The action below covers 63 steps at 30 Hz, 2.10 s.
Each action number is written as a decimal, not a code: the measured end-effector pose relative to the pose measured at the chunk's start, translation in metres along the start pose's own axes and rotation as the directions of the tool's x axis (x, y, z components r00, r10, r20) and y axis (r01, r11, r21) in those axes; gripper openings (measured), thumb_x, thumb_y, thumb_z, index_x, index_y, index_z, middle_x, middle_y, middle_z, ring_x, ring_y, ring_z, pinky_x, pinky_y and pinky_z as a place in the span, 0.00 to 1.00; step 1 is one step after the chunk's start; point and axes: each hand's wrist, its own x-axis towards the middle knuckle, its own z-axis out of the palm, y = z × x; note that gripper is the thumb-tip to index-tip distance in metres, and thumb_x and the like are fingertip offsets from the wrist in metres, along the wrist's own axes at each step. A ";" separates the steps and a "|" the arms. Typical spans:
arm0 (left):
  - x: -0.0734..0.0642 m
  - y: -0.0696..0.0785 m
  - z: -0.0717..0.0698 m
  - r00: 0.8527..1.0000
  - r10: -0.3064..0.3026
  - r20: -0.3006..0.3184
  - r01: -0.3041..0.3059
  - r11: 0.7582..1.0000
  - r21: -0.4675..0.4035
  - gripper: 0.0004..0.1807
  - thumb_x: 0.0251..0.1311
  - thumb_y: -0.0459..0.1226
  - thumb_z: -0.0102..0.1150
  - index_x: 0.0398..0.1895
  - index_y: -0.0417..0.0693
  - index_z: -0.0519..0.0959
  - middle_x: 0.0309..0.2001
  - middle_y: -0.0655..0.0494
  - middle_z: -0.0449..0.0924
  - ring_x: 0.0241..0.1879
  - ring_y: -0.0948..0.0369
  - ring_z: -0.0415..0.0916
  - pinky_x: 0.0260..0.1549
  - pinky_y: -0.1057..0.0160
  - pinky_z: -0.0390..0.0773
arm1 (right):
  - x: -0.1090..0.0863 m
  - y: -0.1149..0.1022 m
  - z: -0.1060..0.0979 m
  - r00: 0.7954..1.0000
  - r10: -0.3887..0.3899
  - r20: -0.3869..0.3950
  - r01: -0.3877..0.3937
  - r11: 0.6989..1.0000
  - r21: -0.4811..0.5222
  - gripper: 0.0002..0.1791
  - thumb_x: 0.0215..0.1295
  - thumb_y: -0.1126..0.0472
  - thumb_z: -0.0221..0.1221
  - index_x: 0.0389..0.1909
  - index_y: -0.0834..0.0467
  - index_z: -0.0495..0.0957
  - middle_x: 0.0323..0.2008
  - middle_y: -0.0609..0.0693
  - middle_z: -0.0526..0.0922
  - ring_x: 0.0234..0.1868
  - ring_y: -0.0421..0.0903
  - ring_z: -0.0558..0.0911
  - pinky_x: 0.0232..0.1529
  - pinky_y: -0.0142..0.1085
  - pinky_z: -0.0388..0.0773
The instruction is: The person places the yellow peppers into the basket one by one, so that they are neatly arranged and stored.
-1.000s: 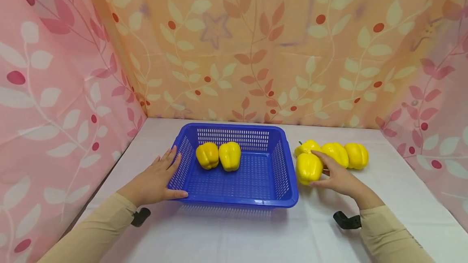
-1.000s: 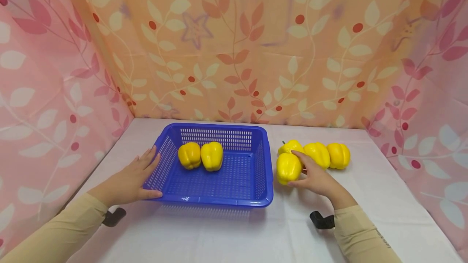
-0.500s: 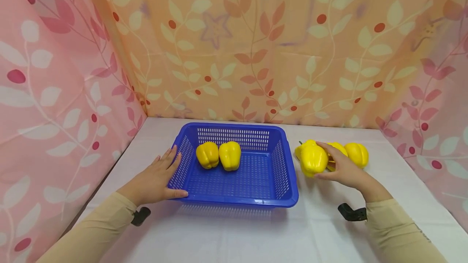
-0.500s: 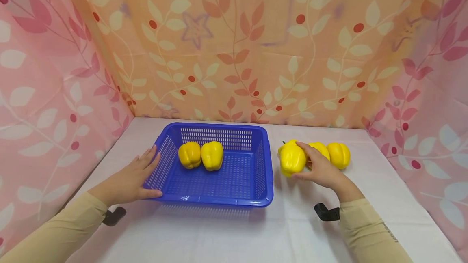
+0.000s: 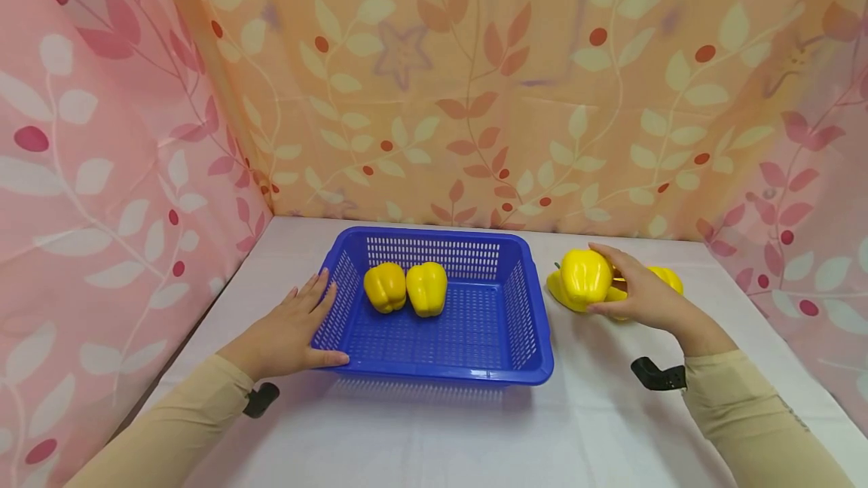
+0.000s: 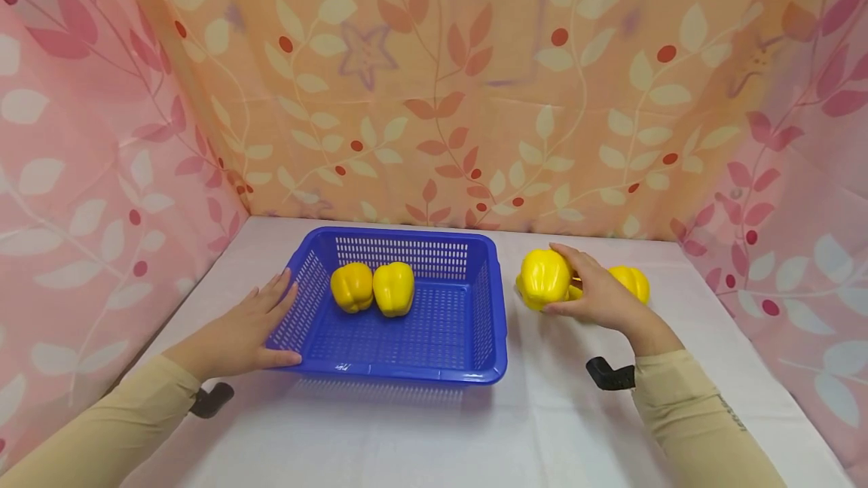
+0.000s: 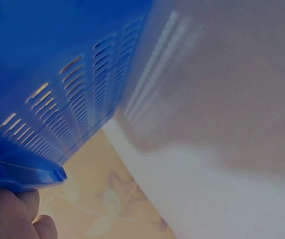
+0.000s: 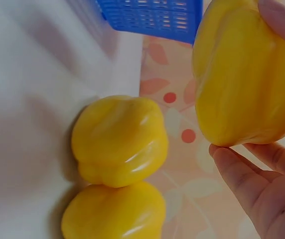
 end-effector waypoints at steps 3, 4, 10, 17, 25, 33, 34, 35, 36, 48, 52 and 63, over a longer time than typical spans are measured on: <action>0.000 0.000 0.000 1.000 -0.003 0.002 0.003 1.000 0.001 0.62 0.42 0.73 0.46 0.69 0.36 0.48 0.71 0.39 0.35 0.70 0.45 0.34 0.63 0.41 0.44 | 0.002 -0.005 -0.002 1.000 -0.003 -0.001 0.003 1.000 -0.008 0.55 0.46 0.49 0.69 0.70 0.59 0.47 0.64 0.64 0.56 0.57 0.64 0.65 0.54 0.58 0.65; 0.000 0.000 0.001 1.000 -0.004 0.002 0.004 1.000 0.000 0.62 0.42 0.73 0.46 0.69 0.36 0.48 0.71 0.39 0.35 0.70 0.45 0.34 0.63 0.41 0.44 | 0.003 -0.006 -0.003 1.000 -0.002 -0.001 0.002 1.000 -0.015 0.55 0.46 0.49 0.69 0.70 0.59 0.47 0.64 0.65 0.56 0.57 0.64 0.65 0.54 0.58 0.65; 0.000 0.000 0.001 1.000 -0.008 0.007 0.008 1.000 -0.005 0.62 0.43 0.73 0.46 0.69 0.36 0.47 0.71 0.39 0.34 0.70 0.45 0.33 0.64 0.41 0.43 | 0.006 -0.012 -0.007 1.000 0.004 0.007 -0.004 1.000 -0.028 0.56 0.45 0.49 0.70 0.70 0.57 0.46 0.65 0.64 0.55 0.58 0.64 0.65 0.55 0.59 0.64; -0.001 0.000 0.000 1.000 -0.008 0.010 0.008 1.000 -0.004 0.62 0.43 0.73 0.47 0.70 0.36 0.46 0.71 0.39 0.34 0.70 0.45 0.33 0.64 0.41 0.44 | 0.010 -0.018 -0.010 1.000 0.002 0.019 -0.002 1.000 -0.031 0.56 0.46 0.47 0.69 0.70 0.57 0.45 0.66 0.63 0.54 0.59 0.64 0.63 0.56 0.59 0.63; -0.002 0.000 0.000 1.000 -0.002 0.002 0.002 1.000 -0.001 0.62 0.43 0.73 0.46 0.70 0.36 0.47 0.71 0.38 0.35 0.70 0.45 0.33 0.63 0.41 0.44 | 0.021 -0.026 -0.011 0.999 -0.032 0.023 0.032 0.999 0.012 0.55 0.45 0.49 0.70 0.71 0.50 0.47 0.66 0.58 0.57 0.61 0.60 0.63 0.57 0.61 0.61; -0.001 0.000 -0.001 1.000 0.002 0.001 -0.002 1.000 0.001 0.62 0.43 0.73 0.45 0.70 0.36 0.46 0.71 0.38 0.35 0.70 0.45 0.33 0.63 0.41 0.44 | 0.033 -0.037 -0.008 0.997 -0.059 0.043 0.059 0.998 0.002 0.55 0.45 0.50 0.70 0.71 0.49 0.46 0.67 0.56 0.55 0.62 0.58 0.62 0.57 0.59 0.62; -0.001 0.000 -0.001 1.000 0.002 0.001 -0.002 1.000 0.001 0.62 0.42 0.74 0.45 0.70 0.36 0.47 0.71 0.38 0.35 0.70 0.45 0.33 0.63 0.41 0.44 | 0.034 -0.038 -0.007 0.997 -0.057 0.048 0.057 0.998 0.000 0.55 0.45 0.50 0.70 0.71 0.50 0.46 0.66 0.56 0.56 0.62 0.58 0.63 0.57 0.59 0.62; -0.001 0.000 -0.001 1.000 0.003 0.000 -0.003 1.000 0.000 0.62 0.42 0.74 0.44 0.70 0.36 0.47 0.71 0.38 0.35 0.70 0.45 0.33 0.63 0.41 0.44 | 0.035 -0.041 -0.006 0.997 -0.055 0.052 0.055 0.998 0.001 0.56 0.44 0.49 0.70 0.71 0.49 0.46 0.66 0.56 0.56 0.61 0.57 0.63 0.58 0.59 0.61; -0.001 0.000 -0.001 1.000 0.003 0.000 -0.003 1.000 0.000 0.62 0.42 0.74 0.44 0.69 0.36 0.47 0.71 0.38 0.35 0.70 0.45 0.33 0.63 0.41 0.44 | 0.036 -0.043 -0.005 0.997 -0.055 0.055 0.055 0.999 0.004 0.56 0.44 0.49 0.70 0.71 0.49 0.46 0.66 0.56 0.56 0.61 0.57 0.63 0.58 0.59 0.61; -0.001 0.000 -0.001 1.000 0.005 -0.004 -0.005 1.000 -0.003 0.63 0.42 0.74 0.44 0.69 0.35 0.47 0.71 0.38 0.35 0.70 0.44 0.34 0.63 0.40 0.44 | 0.056 -0.062 0.004 0.992 -0.103 0.069 0.102 0.994 0.027 0.55 0.44 0.50 0.71 0.70 0.50 0.49 0.63 0.54 0.61 0.60 0.55 0.65 0.57 0.58 0.64; -0.001 0.000 0.000 1.000 0.006 -0.006 -0.006 1.000 0.000 0.63 0.42 0.74 0.45 0.69 0.35 0.48 0.71 0.38 0.35 0.70 0.44 0.34 0.63 0.40 0.44 | 0.063 -0.068 0.007 0.984 -0.155 0.087 0.151 0.987 0.050 0.54 0.43 0.51 0.71 0.69 0.45 0.49 0.64 0.50 0.60 0.62 0.53 0.63 0.56 0.61 0.63; -0.001 0.001 0.000 1.000 0.000 -0.003 0.000 1.000 -0.001 0.62 0.42 0.74 0.45 0.69 0.36 0.47 0.71 0.38 0.35 0.70 0.44 0.34 0.63 0.40 0.44 | 0.080 -0.089 0.019 0.970 -0.197 0.141 0.192 0.980 0.048 0.54 0.43 0.50 0.71 0.70 0.45 0.49 0.68 0.50 0.53 0.65 0.51 0.59 0.59 0.53 0.64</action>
